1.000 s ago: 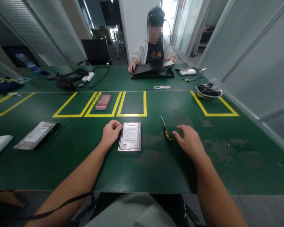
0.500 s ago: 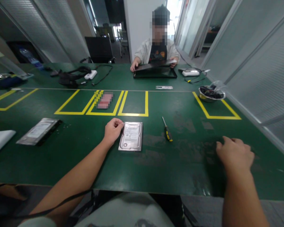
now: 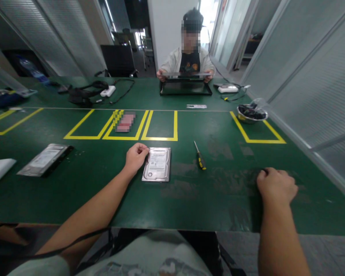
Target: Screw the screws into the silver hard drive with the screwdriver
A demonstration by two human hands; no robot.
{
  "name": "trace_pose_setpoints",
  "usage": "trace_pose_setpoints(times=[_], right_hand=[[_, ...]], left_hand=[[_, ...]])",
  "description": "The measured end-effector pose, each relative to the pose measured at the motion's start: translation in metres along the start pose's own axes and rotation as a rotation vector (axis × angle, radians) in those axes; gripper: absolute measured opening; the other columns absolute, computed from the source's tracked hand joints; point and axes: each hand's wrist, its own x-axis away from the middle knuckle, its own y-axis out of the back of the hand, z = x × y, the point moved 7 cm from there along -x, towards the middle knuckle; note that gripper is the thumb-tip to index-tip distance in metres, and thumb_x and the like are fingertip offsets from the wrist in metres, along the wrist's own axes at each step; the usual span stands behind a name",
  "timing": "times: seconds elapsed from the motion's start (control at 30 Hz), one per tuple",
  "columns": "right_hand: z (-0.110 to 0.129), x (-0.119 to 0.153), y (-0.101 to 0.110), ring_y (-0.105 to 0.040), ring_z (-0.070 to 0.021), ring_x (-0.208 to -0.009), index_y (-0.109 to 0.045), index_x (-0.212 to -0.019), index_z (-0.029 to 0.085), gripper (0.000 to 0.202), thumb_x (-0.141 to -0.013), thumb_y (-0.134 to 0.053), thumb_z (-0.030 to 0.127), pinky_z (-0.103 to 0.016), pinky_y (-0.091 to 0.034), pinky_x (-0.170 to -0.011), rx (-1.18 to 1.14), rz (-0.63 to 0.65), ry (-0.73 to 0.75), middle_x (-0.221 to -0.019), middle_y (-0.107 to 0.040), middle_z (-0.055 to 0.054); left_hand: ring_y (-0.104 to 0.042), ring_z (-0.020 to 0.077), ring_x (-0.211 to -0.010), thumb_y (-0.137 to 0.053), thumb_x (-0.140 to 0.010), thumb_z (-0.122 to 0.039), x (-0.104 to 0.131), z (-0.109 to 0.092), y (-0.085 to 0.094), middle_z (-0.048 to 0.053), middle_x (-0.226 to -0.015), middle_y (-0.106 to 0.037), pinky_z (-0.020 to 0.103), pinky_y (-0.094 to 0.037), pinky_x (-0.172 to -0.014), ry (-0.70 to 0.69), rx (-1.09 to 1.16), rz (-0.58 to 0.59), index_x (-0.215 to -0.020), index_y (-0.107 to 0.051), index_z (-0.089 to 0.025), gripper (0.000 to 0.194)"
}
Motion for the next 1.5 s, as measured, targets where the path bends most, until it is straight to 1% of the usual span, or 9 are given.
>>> trace_pose_setpoints(times=[0.17, 0.33, 0.5, 0.83, 1.07, 1.2, 1.27, 1.4, 1.5], right_hand=[[-0.009, 0.006, 0.001, -0.06, -0.0368, -0.112, -0.067, -0.123, 0.02, 0.055, -0.093, -0.031, 0.048, -0.042, -0.053, -0.082, -0.103, 0.039, -0.107, -0.124, -0.06, -0.019], [-0.014, 0.01, 0.002, -0.06, -0.0398, -0.113, -0.066, -0.123, 0.02, 0.054, -0.093, -0.032, 0.048, -0.046, -0.053, -0.083, -0.093, 0.067, -0.16, -0.124, -0.061, -0.02], [-0.018, 0.008, -0.002, -0.062, -0.0409, -0.112, -0.068, -0.119, 0.019, 0.05, -0.094, -0.032, 0.043, -0.047, -0.054, -0.079, -0.106, 0.092, -0.171, -0.122, -0.063, -0.021], [-0.021, -0.001, -0.008, -0.062, -0.038, -0.113, -0.067, -0.117, 0.021, 0.046, -0.095, -0.032, 0.041, -0.046, -0.053, -0.083, -0.076, 0.119, -0.181, -0.124, -0.063, -0.018], [-0.02, -0.001, -0.006, -0.061, -0.0365, -0.113, -0.066, -0.118, 0.021, 0.048, -0.096, -0.029, 0.042, -0.046, -0.052, -0.085, -0.087, 0.057, -0.161, -0.125, -0.062, -0.016], [-0.016, 0.0, -0.006, -0.06, -0.037, -0.114, -0.065, -0.117, 0.019, 0.049, -0.097, -0.028, 0.042, -0.045, -0.051, -0.085, -0.06, 0.077, -0.107, -0.124, -0.061, -0.018], [-0.014, 0.001, -0.005, -0.06, -0.0373, -0.112, -0.066, -0.114, 0.019, 0.048, -0.096, -0.029, 0.042, -0.045, -0.051, -0.083, -0.071, 0.06, -0.096, -0.122, -0.061, -0.019], [-0.017, 0.004, -0.001, -0.061, -0.0388, -0.109, -0.067, -0.112, 0.017, 0.045, -0.092, -0.036, 0.042, -0.046, -0.052, -0.081, -0.125, 0.0, -0.124, -0.118, -0.063, -0.021], [-0.021, 0.007, -0.002, -0.061, -0.0418, -0.108, -0.066, -0.116, 0.016, 0.049, -0.09, -0.037, 0.045, -0.048, -0.052, -0.08, -0.139, 0.012, -0.161, -0.118, -0.062, -0.023]], left_hand=[[-0.06, 0.0134, -0.065, -0.061, -0.077, -0.031, 0.0, 0.002, -0.001, -0.001, -0.072, -0.067, 0.024, -0.044, -0.063, -0.01, 0.009, -0.002, -0.079, -0.064, -0.02, 0.012], [-0.061, 0.0136, -0.065, -0.062, -0.077, -0.031, 0.0, 0.002, 0.0, -0.001, -0.072, -0.067, 0.025, -0.044, -0.063, -0.011, 0.027, -0.004, -0.079, -0.064, -0.02, 0.012], [-0.061, 0.0137, -0.065, -0.061, -0.077, -0.031, 0.0, 0.003, -0.001, -0.001, -0.072, -0.068, 0.025, -0.044, -0.063, -0.002, 0.021, 0.004, -0.079, -0.064, -0.02, 0.012], [-0.06, 0.0135, -0.064, -0.061, -0.077, -0.031, 0.001, 0.0, 0.0, -0.001, -0.071, -0.067, 0.024, -0.043, -0.062, -0.004, 0.009, 0.008, -0.078, -0.064, -0.02, 0.012], [-0.06, 0.0136, -0.064, -0.061, -0.077, -0.032, 0.002, 0.001, -0.001, -0.001, -0.071, -0.067, 0.025, -0.043, -0.062, 0.004, 0.01, 0.014, -0.079, -0.064, -0.02, 0.012], [-0.06, 0.0134, -0.064, -0.06, -0.077, -0.032, 0.002, 0.0, -0.001, -0.001, -0.071, -0.067, 0.024, -0.044, -0.062, -0.005, 0.014, 0.016, -0.078, -0.064, -0.02, 0.012], [-0.06, 0.0133, -0.064, -0.06, -0.077, -0.032, 0.002, 0.0, -0.001, -0.001, -0.071, -0.067, 0.024, -0.043, -0.062, -0.005, 0.016, 0.019, -0.078, -0.064, -0.02, 0.012], [-0.06, 0.0134, -0.063, -0.06, -0.078, -0.032, 0.002, 0.001, -0.002, -0.001, -0.071, -0.067, 0.024, -0.043, -0.062, 0.0, 0.01, 0.027, -0.079, -0.063, -0.02, 0.012], [-0.06, 0.0133, -0.064, -0.06, -0.078, -0.032, 0.002, 0.0, -0.002, -0.001, -0.071, -0.067, 0.024, -0.043, -0.062, -0.01, 0.009, 0.029, -0.079, -0.064, -0.02, 0.012]])
